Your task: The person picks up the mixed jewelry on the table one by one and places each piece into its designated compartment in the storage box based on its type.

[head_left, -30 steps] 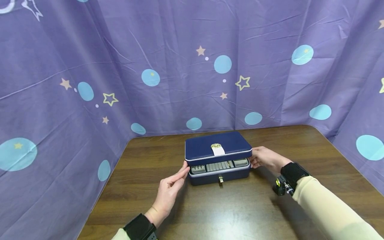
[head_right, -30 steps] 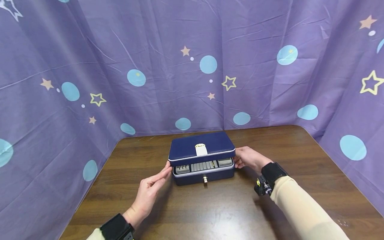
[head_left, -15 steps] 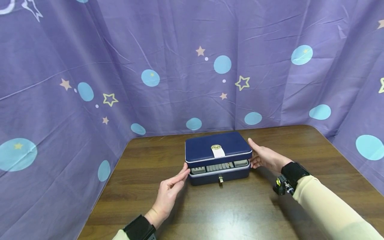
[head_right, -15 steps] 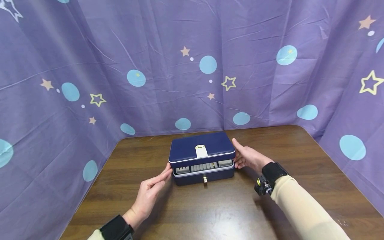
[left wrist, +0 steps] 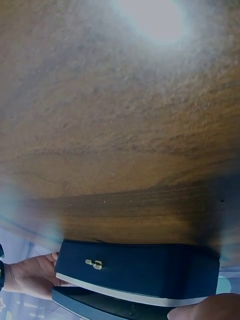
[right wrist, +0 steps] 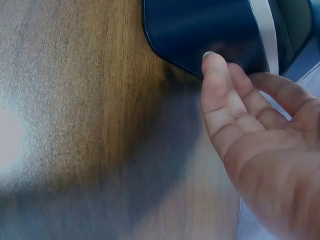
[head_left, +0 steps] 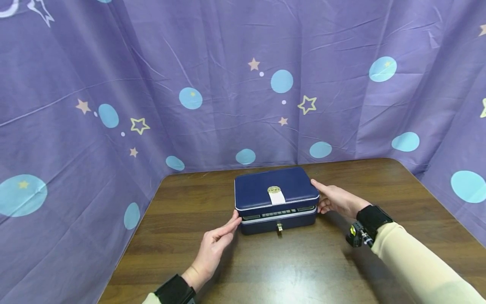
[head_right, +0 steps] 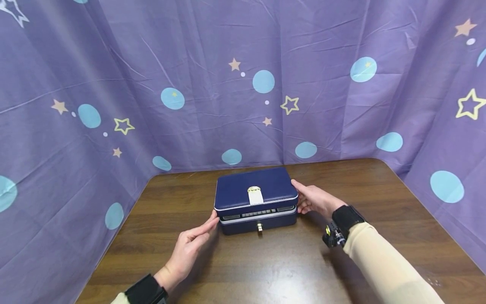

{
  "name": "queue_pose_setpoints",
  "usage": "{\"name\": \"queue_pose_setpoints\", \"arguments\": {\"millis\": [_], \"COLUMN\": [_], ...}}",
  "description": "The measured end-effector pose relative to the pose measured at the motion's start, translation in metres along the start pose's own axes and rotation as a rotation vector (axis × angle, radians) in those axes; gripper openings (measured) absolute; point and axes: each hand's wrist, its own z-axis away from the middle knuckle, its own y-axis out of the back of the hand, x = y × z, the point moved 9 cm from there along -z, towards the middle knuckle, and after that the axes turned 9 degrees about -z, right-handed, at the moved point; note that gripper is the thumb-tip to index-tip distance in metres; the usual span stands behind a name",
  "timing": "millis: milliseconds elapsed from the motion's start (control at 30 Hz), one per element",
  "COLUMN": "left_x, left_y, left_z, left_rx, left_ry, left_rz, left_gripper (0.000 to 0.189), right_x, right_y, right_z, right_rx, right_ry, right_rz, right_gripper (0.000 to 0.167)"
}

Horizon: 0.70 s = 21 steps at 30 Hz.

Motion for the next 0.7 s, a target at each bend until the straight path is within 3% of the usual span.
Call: {"name": "queue_pose_setpoints", "arguments": {"millis": [167, 467, 700], "left_x": [-0.006, -0.010, -0.014], "left_y": [-0.001, -0.003, -0.001], "left_z": [0.001, 0.003, 0.002], "left_rx": [-0.027, -0.089, -0.111], "left_ry": [0.011, -0.036, -0.009], "left_rz": [0.051, 0.151, 0.179], "left_gripper": [0.040, 0.045, 0.047], "right_x": [-0.003, -0.003, -0.003], "right_y": [-0.004, -0.005, -0.006], "right_z": [0.001, 0.001, -0.001], "right_rx": [-0.028, -0.032, -0.054], "right_ry": [0.028, 0.027, 0.018], "right_rz": [0.000, 0.010, 0.035], "right_gripper": [0.058, 0.052, 0.051]}}
